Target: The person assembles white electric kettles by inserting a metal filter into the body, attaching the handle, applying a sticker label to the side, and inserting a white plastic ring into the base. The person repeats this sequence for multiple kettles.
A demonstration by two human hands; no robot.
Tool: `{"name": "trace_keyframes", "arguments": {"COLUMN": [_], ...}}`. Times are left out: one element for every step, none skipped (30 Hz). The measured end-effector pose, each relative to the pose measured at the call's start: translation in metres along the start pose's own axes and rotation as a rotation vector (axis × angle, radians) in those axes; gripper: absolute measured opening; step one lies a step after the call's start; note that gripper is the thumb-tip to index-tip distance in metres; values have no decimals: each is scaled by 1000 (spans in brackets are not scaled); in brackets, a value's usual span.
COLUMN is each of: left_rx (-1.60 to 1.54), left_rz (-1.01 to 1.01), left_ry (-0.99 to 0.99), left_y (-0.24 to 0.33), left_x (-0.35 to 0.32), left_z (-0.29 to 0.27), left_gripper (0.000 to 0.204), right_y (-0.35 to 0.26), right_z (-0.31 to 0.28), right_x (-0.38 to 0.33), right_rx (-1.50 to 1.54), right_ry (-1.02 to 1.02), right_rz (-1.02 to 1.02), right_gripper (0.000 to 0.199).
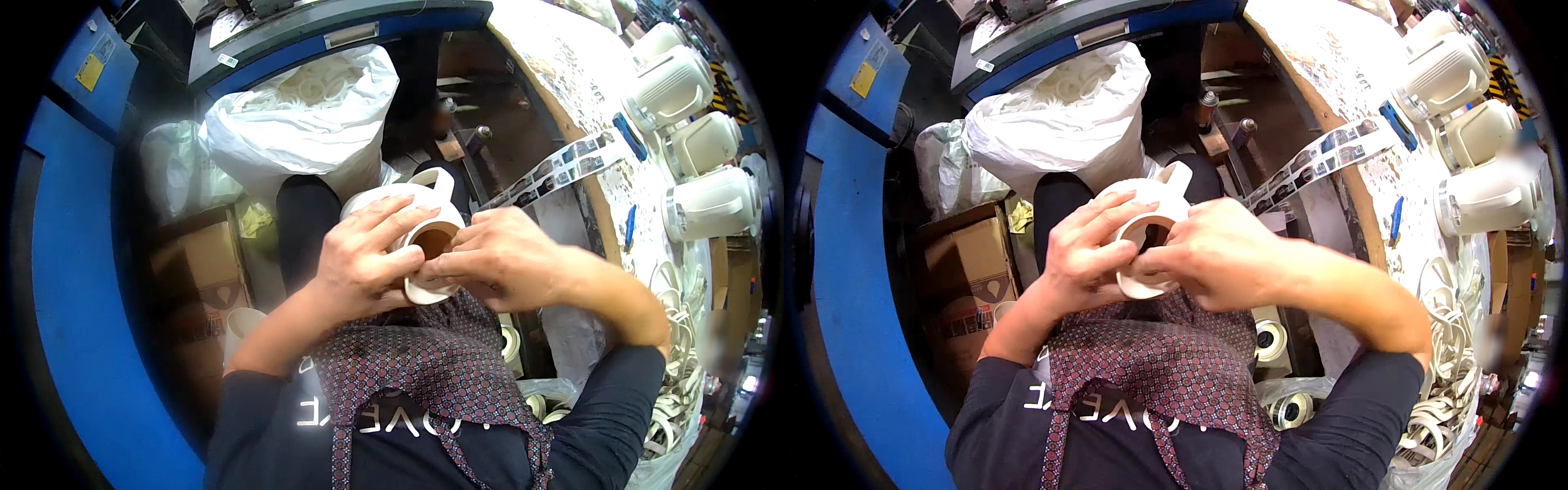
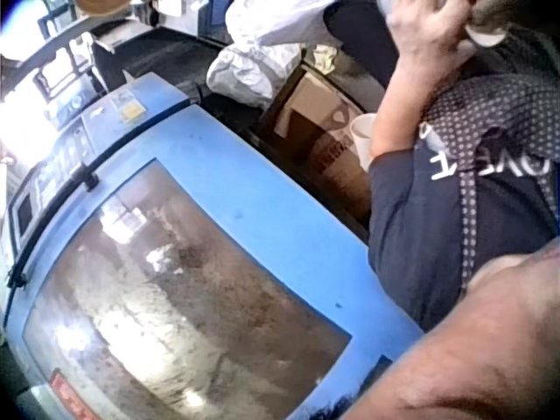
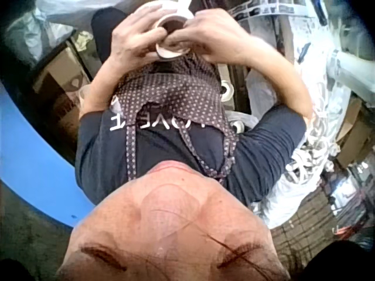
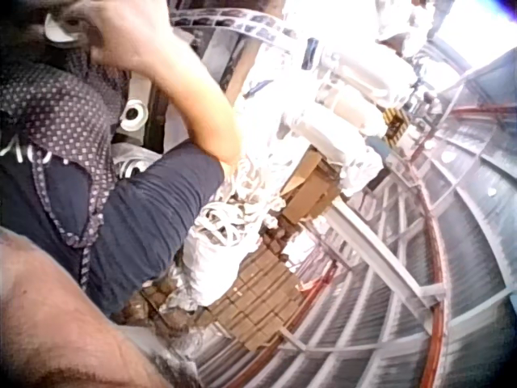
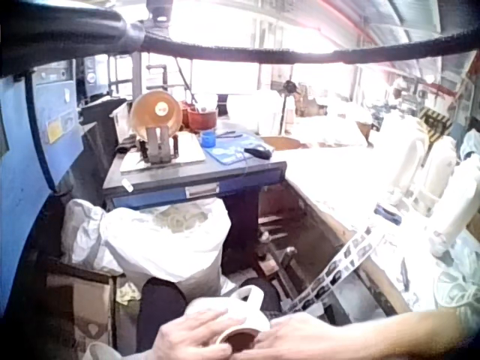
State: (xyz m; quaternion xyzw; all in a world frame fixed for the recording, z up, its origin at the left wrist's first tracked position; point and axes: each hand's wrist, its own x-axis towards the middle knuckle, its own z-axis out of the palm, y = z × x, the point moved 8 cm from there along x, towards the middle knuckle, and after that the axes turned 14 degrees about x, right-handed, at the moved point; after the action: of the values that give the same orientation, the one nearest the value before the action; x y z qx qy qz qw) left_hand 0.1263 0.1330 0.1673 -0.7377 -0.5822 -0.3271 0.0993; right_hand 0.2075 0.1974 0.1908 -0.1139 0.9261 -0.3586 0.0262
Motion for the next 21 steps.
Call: {"name": "trace_keyframes", "arguments": {"left_rx": [-33,-63,-99,-147,-244,-343,-451,-494,-584,-668,-915,-1021,-1131,-1109,-994,-897,-877,-786,-288,273,547], "left_rz": [3,4,104,142,121,113,3,-75,-234,-387,-458,-610,-762,-826,-899,-950,-940,-703,-567,-450,-498], "left_ry": [-2,-3,-4,45,53,64,12,97,272,467,373,403,452,470,360,246,-47,-34,256,519,648], "left_y": [-4,-7,-6,-10,-21,-34,-60,-88,-134,-180,-208,-240,-271,-291,-297,-299,-302,-303,-329,-341,-371], "left_x": [0,1,19,26,28,32,33,35,27,12,13,5,-3,0,14,35,52,83,112,121,128], "left_z": [-3,-7,-9,-8,-10,-16,-23,-51,-66,-83,-89,-72,-56,-44,-35,-27,-27,-50,-91,-142,-170], "left_gripper": [36,36,37,36,36,36,38,38,32,28,42,52,62,67,59,51,61,76,80,85,79], "right_y": [-2,-3,-11,-20,-9,2,-6,-16,-9,4,28,42,65,92,119,130,139,139,117,135,146], "right_z": [-5,6,2,4,4,-3,-17,-30,-34,-37,-22,-16,-18,-27,-36,-56,-74,-96,-135,-145,-157], "right_x": [-1,-3,-2,-1,-2,-11,-17,-23,-26,-28,-24,-23,-29,-29,-33,-19,-6,12,29,39,47], "right_rx": [78,23,3,6,103,56,-93,-235,-176,-112,-124,-130,-167,-64,36,54,81,109,-185,-96,-22], "right_ry": [259,173,235,315,322,372,501,629,627,627,412,466,551,624,704,780,856,937,871,897,921], "right_rz": [-83,-105,-164,-225,-199,-75,-150,-235,-181,-137,11,-33,-72,-78,-84,23,132,237,281,196,128], "right_gripper": [31,36,40,45,55,59,64,68,73,78,80,66,61,58,54,49,44,41,40,42,43]}}
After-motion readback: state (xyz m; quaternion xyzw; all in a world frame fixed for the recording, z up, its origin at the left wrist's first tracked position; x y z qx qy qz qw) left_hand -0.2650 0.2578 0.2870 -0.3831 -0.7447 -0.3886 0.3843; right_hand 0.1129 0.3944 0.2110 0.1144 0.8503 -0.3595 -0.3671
